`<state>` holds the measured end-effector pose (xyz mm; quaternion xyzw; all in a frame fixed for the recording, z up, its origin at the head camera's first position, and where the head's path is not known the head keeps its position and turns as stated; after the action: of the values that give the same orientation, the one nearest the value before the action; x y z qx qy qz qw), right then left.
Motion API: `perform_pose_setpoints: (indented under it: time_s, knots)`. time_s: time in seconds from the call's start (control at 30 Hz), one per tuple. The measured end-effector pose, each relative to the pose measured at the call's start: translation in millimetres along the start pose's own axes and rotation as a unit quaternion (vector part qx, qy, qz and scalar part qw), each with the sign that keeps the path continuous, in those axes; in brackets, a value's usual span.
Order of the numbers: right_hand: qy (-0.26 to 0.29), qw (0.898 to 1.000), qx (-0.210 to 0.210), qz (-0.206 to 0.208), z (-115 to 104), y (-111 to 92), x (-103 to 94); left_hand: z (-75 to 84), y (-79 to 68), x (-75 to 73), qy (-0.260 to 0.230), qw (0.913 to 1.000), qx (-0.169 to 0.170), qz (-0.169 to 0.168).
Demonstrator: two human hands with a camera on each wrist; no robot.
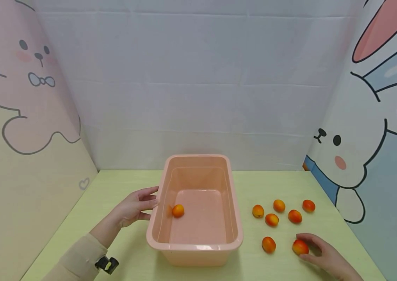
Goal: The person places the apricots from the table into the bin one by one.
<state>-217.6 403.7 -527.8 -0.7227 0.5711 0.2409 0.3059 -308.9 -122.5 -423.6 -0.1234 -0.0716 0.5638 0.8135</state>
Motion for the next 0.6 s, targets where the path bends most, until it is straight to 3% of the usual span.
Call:
perform_pose_setpoints:
  time_s: [0.33, 0.6]
  knots:
    - [-0.02, 0.999, -0.011, 0.025, 1.7, 0.8, -5.4, 0.7, 0.5, 0.7, 0.003, 1.0, 0.002, -0.001]
    - [0.036, 0.999, -0.009, 0.031, -1.4, 0.5, -8.5, 0.5, 0.8, 0.3, 0.005, 1.0, 0.001, -0.003]
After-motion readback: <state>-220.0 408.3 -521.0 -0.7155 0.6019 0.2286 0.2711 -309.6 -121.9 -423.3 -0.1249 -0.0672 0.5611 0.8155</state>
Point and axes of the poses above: each hand's wrist, its own y-axis towards the middle knuckle, its own x-axis out of the palm, z = x × y, the point moved 9 cm from there along y, towards the middle knuckle, and after that the axes turned 4 degrees about -x, right-handed, at the moved point
